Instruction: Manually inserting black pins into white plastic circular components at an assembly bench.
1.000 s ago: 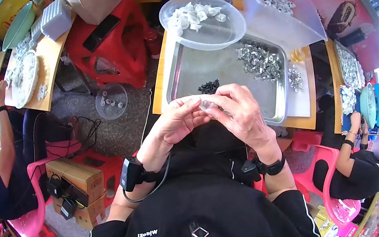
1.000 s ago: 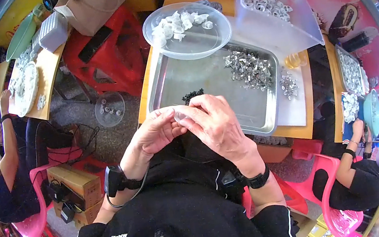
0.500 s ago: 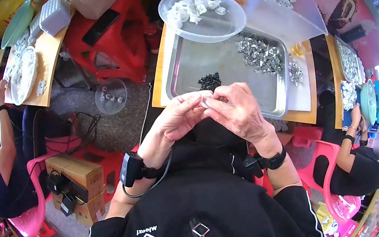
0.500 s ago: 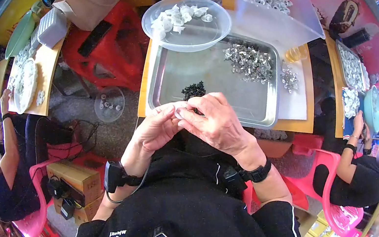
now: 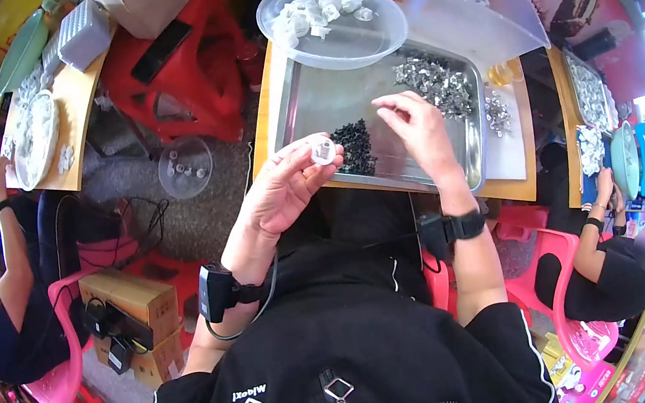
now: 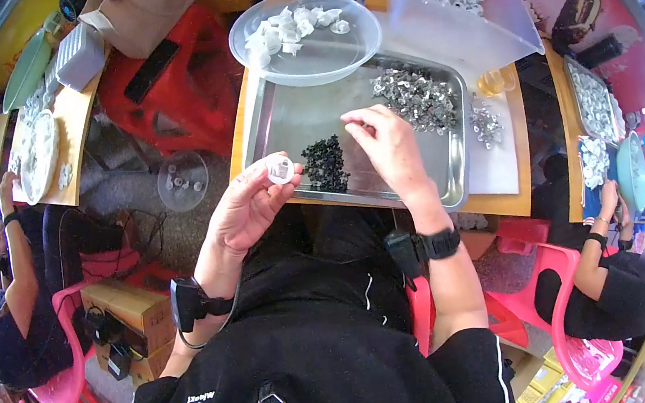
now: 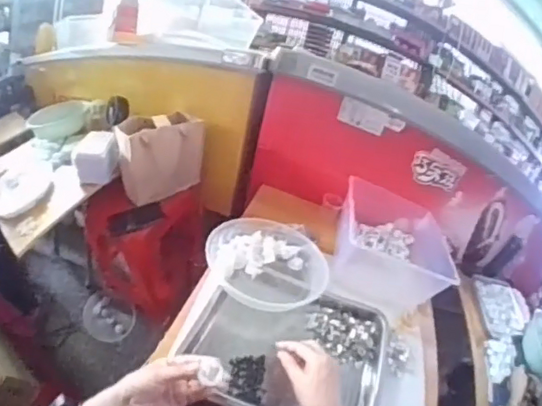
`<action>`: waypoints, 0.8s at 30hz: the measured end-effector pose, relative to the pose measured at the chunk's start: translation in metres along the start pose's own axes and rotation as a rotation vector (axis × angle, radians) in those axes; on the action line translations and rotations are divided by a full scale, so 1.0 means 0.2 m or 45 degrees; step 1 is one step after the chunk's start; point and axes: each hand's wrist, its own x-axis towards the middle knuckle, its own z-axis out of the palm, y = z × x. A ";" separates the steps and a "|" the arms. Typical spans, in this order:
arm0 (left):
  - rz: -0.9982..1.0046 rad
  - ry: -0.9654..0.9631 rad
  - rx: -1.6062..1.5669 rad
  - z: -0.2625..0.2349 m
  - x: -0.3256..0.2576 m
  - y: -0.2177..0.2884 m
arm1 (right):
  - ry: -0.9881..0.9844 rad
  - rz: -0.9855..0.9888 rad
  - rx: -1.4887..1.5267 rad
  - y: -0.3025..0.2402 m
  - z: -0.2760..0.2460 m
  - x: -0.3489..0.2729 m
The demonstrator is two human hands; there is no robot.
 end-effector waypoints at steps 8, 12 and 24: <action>-0.014 0.023 -0.022 -0.03 -0.01 0.01 | -0.420 -0.368 -0.264 0.14 0.04 0.10; -0.022 -0.010 -0.013 -0.04 0.00 0.01 | -0.349 -0.269 -0.209 0.15 0.02 0.08; -0.078 -0.073 0.023 0.04 0.06 0.01 | -0.243 0.598 1.436 0.01 -0.04 -0.10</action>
